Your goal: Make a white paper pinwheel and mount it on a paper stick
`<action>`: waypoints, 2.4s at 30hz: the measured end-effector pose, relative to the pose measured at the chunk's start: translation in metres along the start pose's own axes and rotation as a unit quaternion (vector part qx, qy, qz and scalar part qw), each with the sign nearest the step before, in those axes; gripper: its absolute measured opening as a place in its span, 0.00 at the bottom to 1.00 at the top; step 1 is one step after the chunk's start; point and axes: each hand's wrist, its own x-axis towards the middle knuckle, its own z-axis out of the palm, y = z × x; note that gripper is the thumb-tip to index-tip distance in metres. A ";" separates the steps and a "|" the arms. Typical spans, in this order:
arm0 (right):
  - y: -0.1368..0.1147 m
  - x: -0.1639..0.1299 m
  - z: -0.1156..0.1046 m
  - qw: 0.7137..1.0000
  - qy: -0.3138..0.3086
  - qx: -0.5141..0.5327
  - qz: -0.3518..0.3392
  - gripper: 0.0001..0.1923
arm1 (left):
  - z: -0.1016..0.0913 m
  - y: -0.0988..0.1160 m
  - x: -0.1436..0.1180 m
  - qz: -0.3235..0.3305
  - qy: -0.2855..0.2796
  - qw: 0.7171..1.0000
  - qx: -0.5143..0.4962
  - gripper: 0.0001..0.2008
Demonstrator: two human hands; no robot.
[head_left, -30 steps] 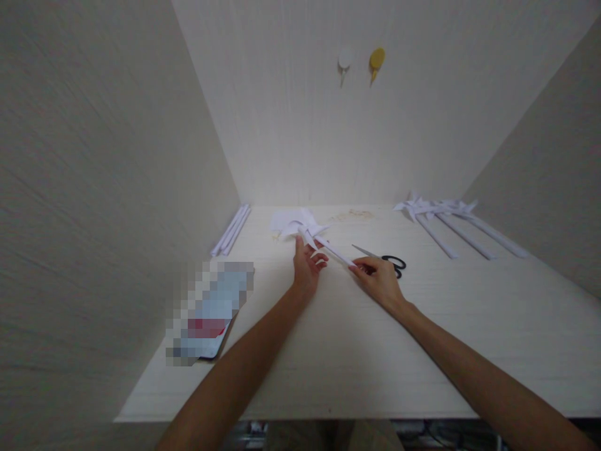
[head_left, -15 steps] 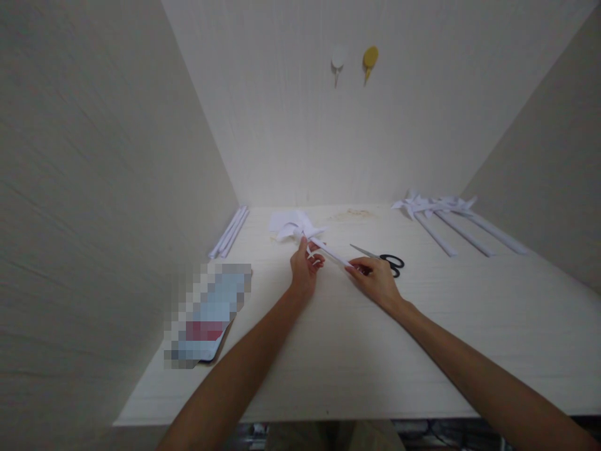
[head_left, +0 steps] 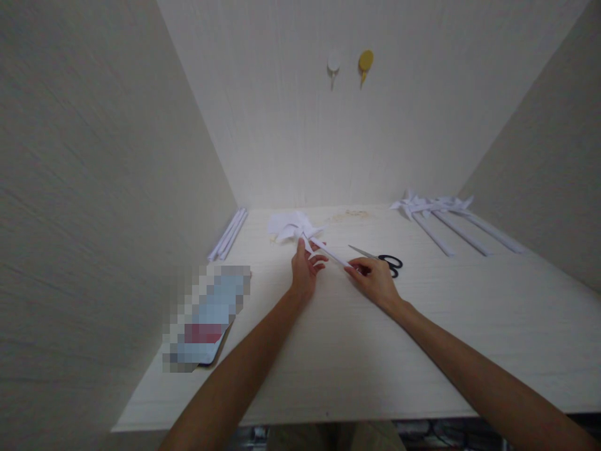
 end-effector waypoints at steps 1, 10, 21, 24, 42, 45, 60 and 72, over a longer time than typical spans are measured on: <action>0.000 0.000 0.000 1.000 0.001 0.000 0.000 0.10 | 0.000 0.000 0.000 -0.002 -0.006 1.000 0.003 0.14; 0.000 0.000 0.002 0.999 0.030 0.014 0.002 0.08 | 0.000 -0.004 -0.003 0.036 -0.028 0.997 0.061 0.14; 0.035 0.024 -0.093 0.995 0.060 -0.037 0.073 0.12 | -0.005 -0.008 -0.005 0.052 -0.050 0.992 0.099 0.18; 0.069 0.024 -0.129 0.982 0.123 -0.095 0.111 0.14 | -0.004 -0.007 -0.006 0.048 -0.046 0.992 0.109 0.20; 0.186 -0.024 -0.210 0.873 0.128 -0.315 0.349 0.17 | -0.001 -0.008 -0.004 0.046 -0.062 0.985 0.153 0.17; 0.187 -0.023 -0.209 0.865 0.121 -0.319 0.368 0.18 | -0.001 -0.008 -0.004 0.045 -0.060 0.985 0.158 0.17; 0.210 -0.029 -0.217 0.849 0.105 -0.347 0.385 0.19 | -0.002 -0.008 -0.003 0.040 -0.059 0.983 0.170 0.15; 0.225 -0.025 -0.219 0.844 0.081 -0.361 0.388 0.19 | -0.001 -0.007 -0.003 0.043 -0.049 0.982 0.178 0.15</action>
